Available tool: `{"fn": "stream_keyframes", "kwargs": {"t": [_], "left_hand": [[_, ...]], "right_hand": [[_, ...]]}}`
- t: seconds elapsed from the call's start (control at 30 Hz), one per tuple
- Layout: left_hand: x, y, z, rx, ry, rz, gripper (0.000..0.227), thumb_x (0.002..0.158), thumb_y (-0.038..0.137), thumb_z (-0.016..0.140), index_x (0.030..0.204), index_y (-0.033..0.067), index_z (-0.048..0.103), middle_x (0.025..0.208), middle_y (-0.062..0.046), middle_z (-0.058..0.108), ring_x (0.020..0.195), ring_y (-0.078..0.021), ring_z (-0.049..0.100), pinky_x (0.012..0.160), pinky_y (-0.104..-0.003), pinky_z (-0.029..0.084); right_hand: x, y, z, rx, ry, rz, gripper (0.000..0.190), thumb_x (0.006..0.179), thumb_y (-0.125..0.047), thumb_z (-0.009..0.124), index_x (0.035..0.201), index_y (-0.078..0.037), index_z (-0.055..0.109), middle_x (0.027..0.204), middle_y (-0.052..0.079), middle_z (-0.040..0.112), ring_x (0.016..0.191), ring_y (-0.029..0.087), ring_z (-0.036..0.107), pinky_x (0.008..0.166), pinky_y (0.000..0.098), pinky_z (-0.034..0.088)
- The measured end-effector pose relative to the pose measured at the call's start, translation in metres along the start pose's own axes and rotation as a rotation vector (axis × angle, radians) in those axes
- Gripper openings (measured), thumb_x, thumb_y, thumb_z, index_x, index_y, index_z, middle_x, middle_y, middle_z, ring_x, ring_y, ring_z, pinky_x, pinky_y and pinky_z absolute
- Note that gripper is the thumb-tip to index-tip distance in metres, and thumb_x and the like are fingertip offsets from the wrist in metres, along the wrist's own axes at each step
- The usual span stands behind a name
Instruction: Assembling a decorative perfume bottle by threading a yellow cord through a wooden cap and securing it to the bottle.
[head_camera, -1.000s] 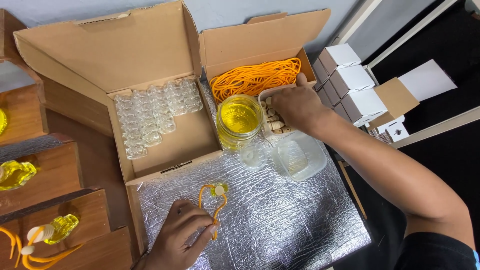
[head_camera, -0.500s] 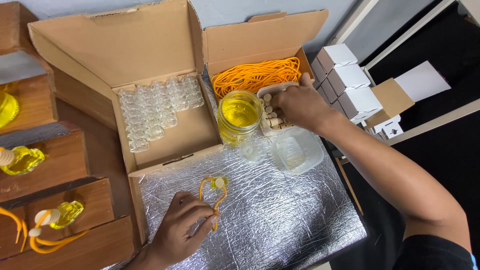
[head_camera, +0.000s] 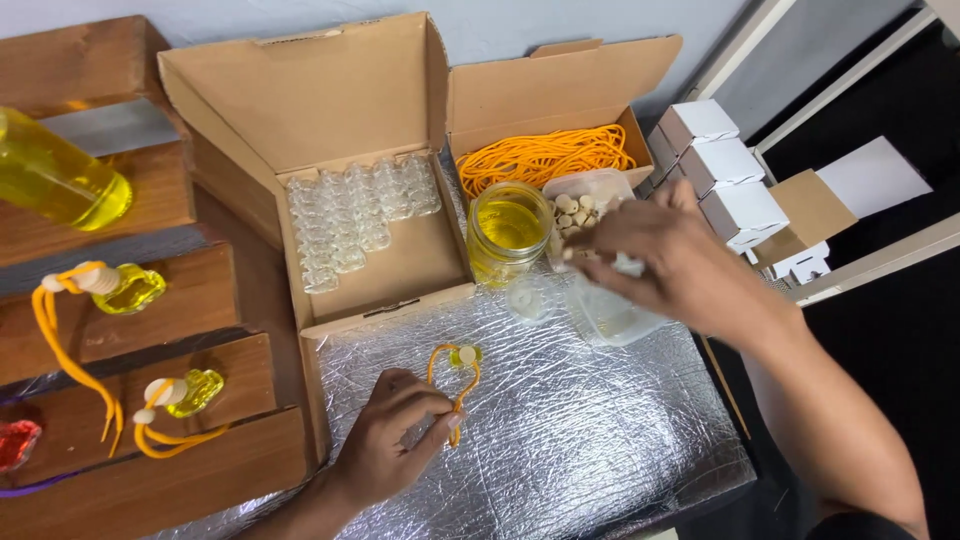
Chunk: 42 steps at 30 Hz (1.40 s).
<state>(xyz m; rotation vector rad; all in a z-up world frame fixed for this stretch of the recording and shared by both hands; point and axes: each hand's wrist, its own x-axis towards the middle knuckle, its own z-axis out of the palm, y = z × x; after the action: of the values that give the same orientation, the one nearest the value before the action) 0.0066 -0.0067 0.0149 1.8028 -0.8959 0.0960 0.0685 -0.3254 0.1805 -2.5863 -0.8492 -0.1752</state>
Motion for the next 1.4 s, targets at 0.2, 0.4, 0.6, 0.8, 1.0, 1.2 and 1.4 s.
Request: {"fn": "stream_keyframes", "kwargs": {"t": [0.2, 0.4, 0.6, 0.8, 1.0, 1.2, 1.4], "left_hand": [[-0.006, -0.008, 0.000, -0.077, 0.071, -0.139, 0.018, 0.097, 0.023, 0.063, 0.086, 0.0112, 0.071, 0.079, -0.004, 0.071, 0.079, -0.0161, 0.064, 0.080, -0.032, 0.048], [-0.007, -0.013, -0.002, -0.298, 0.175, -0.248, 0.020, 0.100, 0.017, 0.065, 0.088, 0.0032, 0.073, 0.072, -0.007, 0.069, 0.075, -0.0208, 0.069, 0.080, -0.038, 0.051], [-0.006, -0.013, -0.003, -0.322, 0.159, -0.232, 0.018, 0.099, 0.012, 0.064, 0.087, 0.0012, 0.072, 0.071, -0.012, 0.070, 0.074, -0.0243, 0.070, 0.080, -0.041, 0.053], [-0.006, -0.009, -0.001, -0.288, 0.125, -0.178, 0.014, 0.098, 0.007, 0.064, 0.090, 0.0001, 0.073, 0.070, -0.012, 0.068, 0.072, -0.0233, 0.067, 0.080, -0.041, 0.053], [-0.009, -0.012, -0.002, -0.248, 0.074, -0.120, 0.011, 0.096, 0.005, 0.064, 0.090, 0.0024, 0.073, 0.070, -0.011, 0.069, 0.072, -0.0243, 0.069, 0.082, -0.040, 0.052], [-0.009, -0.004, 0.001, -0.093, 0.075, -0.122, 0.009, 0.096, 0.017, 0.070, 0.091, 0.0097, 0.071, 0.079, -0.001, 0.070, 0.074, -0.0150, 0.063, 0.077, -0.033, 0.045], [-0.007, 0.001, -0.004, -0.098, 0.064, -0.094, 0.008, 0.096, 0.017, 0.069, 0.092, 0.0108, 0.071, 0.082, 0.000, 0.071, 0.077, -0.0149, 0.063, 0.080, -0.032, 0.044]], "right_hand": [[-0.026, -0.044, 0.066, 0.221, 0.157, -0.217, 0.013, 0.097, -0.023, 0.073, 0.109, -0.019, 0.072, 0.097, -0.003, 0.078, 0.081, 0.012, 0.065, 0.085, 0.0285, 0.042], [-0.018, -0.067, 0.141, 0.331, 0.299, -0.163, 0.010, 0.093, -0.017, 0.076, 0.100, -0.011, 0.079, 0.070, 0.002, 0.065, 0.063, 0.019, 0.062, 0.069, 0.0321, 0.045], [-0.028, -0.060, 0.174, 0.199, 0.361, -0.244, 0.011, 0.094, -0.017, 0.075, 0.092, -0.007, 0.077, 0.076, 0.006, 0.067, 0.069, 0.022, 0.067, 0.067, 0.0326, 0.047], [-0.039, -0.062, 0.176, 0.143, 0.346, -0.295, 0.010, 0.096, -0.014, 0.071, 0.098, -0.008, 0.079, 0.080, 0.004, 0.070, 0.071, 0.020, 0.068, 0.068, 0.0315, 0.049], [-0.035, -0.071, 0.163, 0.067, 0.362, -0.340, 0.006, 0.093, -0.010, 0.073, 0.094, -0.006, 0.077, 0.078, 0.006, 0.066, 0.067, 0.023, 0.063, 0.066, 0.0340, 0.046], [-0.044, -0.067, 0.166, 0.047, 0.248, -0.369, 0.019, 0.095, -0.014, 0.076, 0.108, -0.003, 0.068, 0.100, 0.008, 0.070, 0.082, 0.017, 0.063, 0.069, 0.0315, 0.041], [-0.045, -0.072, 0.168, 0.160, 0.257, -0.260, 0.018, 0.093, -0.017, 0.074, 0.107, -0.007, 0.068, 0.098, 0.007, 0.072, 0.082, 0.019, 0.066, 0.072, 0.0303, 0.044]]}}
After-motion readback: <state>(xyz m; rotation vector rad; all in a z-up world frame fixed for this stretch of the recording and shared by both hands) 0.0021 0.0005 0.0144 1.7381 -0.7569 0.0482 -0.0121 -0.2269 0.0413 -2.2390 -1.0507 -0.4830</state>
